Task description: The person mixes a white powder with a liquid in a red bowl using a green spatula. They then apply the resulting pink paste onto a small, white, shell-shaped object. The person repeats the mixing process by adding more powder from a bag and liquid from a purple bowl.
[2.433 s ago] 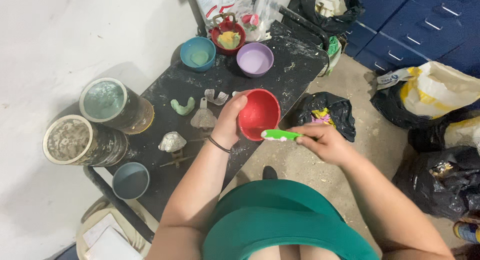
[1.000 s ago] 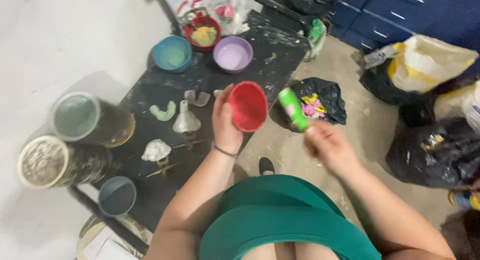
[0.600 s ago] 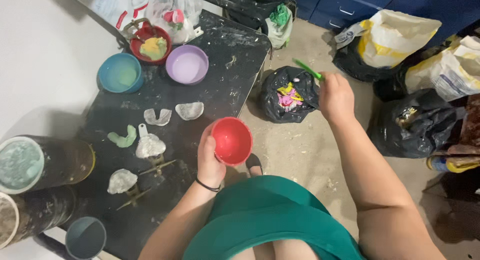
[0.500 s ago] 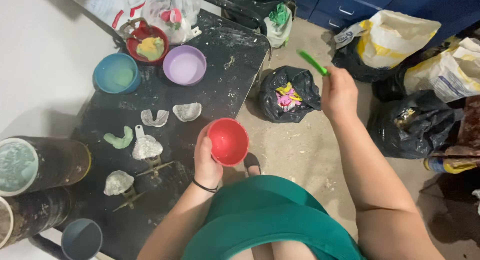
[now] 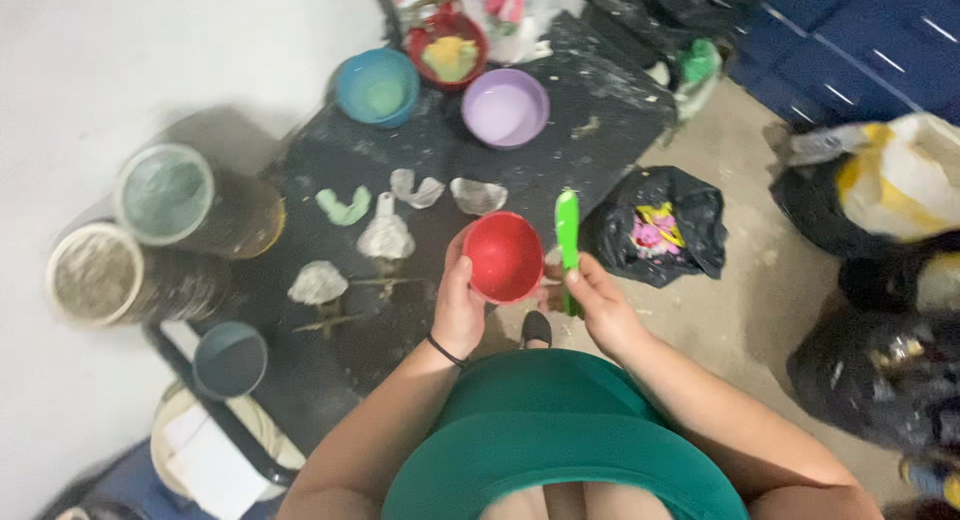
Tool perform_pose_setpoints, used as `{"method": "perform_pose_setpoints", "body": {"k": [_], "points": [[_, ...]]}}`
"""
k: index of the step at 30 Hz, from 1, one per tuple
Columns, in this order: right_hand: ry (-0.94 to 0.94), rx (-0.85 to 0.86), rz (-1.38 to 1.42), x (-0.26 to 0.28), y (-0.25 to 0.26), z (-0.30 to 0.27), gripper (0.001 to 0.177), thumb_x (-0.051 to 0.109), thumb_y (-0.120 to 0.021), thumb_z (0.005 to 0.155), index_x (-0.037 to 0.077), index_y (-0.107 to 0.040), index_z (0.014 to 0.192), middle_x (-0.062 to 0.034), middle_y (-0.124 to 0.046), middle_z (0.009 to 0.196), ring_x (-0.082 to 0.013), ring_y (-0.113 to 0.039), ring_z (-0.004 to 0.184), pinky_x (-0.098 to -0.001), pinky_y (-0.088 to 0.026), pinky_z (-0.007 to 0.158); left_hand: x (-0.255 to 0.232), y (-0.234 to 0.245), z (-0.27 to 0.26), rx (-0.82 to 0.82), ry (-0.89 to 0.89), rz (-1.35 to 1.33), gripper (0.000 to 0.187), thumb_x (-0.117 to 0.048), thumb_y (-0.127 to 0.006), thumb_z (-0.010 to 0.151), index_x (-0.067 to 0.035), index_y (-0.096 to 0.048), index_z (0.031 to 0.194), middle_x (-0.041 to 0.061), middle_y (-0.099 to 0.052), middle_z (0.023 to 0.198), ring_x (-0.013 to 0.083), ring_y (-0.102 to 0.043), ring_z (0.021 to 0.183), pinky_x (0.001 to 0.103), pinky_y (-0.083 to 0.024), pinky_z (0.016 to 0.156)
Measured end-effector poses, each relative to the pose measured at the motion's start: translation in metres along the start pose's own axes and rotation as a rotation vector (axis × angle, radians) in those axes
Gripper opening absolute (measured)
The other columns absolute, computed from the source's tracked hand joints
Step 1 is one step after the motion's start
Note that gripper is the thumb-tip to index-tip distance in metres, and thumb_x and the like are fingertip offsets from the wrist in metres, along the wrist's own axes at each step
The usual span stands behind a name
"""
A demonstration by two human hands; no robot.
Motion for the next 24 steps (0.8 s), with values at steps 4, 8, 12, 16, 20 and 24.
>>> {"method": "perform_pose_setpoints", "body": {"k": [4,8,12,16,20,24], "points": [[-0.013,0.0,0.046,0.006,-0.015,0.029,0.024,0.023,-0.045,0.11,0.004,-0.049,0.125,-0.0249,-0.068,0.132,-0.0406,-0.073,0.111,-0.0583,-0.061,0.091,-0.031,0.016,-0.02,-0.114,0.106,0.075,0.073,-0.041,-0.049,0.105,-0.006,-0.024,0.164,0.026,-0.037,0.16,0.045,-0.048,0.143,0.054,-0.048,0.112],[-0.079,0.019,-0.035,0.0,-0.027,0.046,0.022,0.023,-0.044,0.111,0.005,-0.048,0.124,-0.0235,-0.068,0.134,-0.0386,-0.07,0.119,-0.0559,-0.058,0.096,-0.018,0.057,-0.024,-0.172,0.185,0.284,0.07,-0.028,-0.06,0.102,-0.009,-0.031,0.163,0.024,-0.049,0.154,0.0382,-0.063,0.126,0.05,-0.058,0.099],[-0.095,0.053,-0.135,-0.001,-0.03,0.056,0.027,0.023,-0.045,0.111,0.002,-0.045,0.128,-0.0283,-0.064,0.139,-0.043,-0.065,0.125,-0.0611,-0.052,0.101,0.004,0.085,-0.026,-0.222,0.242,0.397,0.075,-0.022,-0.069,0.096,-0.012,-0.034,0.162,0.025,-0.058,0.144,0.0354,-0.073,0.111,0.045,-0.064,0.09],[-0.075,0.074,-0.082,-0.014,-0.016,0.086,0.03,0.026,-0.04,0.113,0.003,-0.042,0.133,-0.029,-0.064,0.136,-0.0428,-0.066,0.123,-0.0579,-0.053,0.1,-0.013,0.075,-0.033,-0.189,0.29,0.402,0.079,-0.015,-0.064,0.098,-0.006,-0.022,0.165,0.033,-0.048,0.151,0.0442,-0.07,0.116,0.053,-0.061,0.096],[-0.034,0.151,-0.166,-0.021,-0.029,0.113,0.03,0.023,-0.041,0.113,0.0,-0.046,0.132,-0.0319,-0.061,0.139,-0.0461,-0.061,0.128,-0.064,-0.047,0.106,-0.02,0.069,-0.037,-0.166,0.325,0.415,0.08,-0.011,-0.062,0.099,-0.005,-0.016,0.165,0.033,-0.041,0.155,0.0444,-0.068,0.12,0.053,-0.06,0.098],[0.009,0.21,-0.321,-0.01,-0.043,0.13,0.031,0.025,-0.047,0.112,0.002,-0.051,0.133,-0.0237,-0.057,0.148,-0.0388,-0.052,0.138,-0.0609,-0.041,0.112,-0.023,0.064,-0.042,-0.166,0.292,0.397,0.084,-0.008,-0.063,0.097,-0.003,-0.014,0.165,0.037,-0.037,0.156,0.0496,-0.063,0.124,0.058,-0.058,0.1]]}}
Point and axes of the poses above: each hand's wrist, its own z-axis towards the middle knuckle, its own y-axis out of the back of the hand, x = y × z, the point moved 5 cm from there along z, towards the middle knuckle
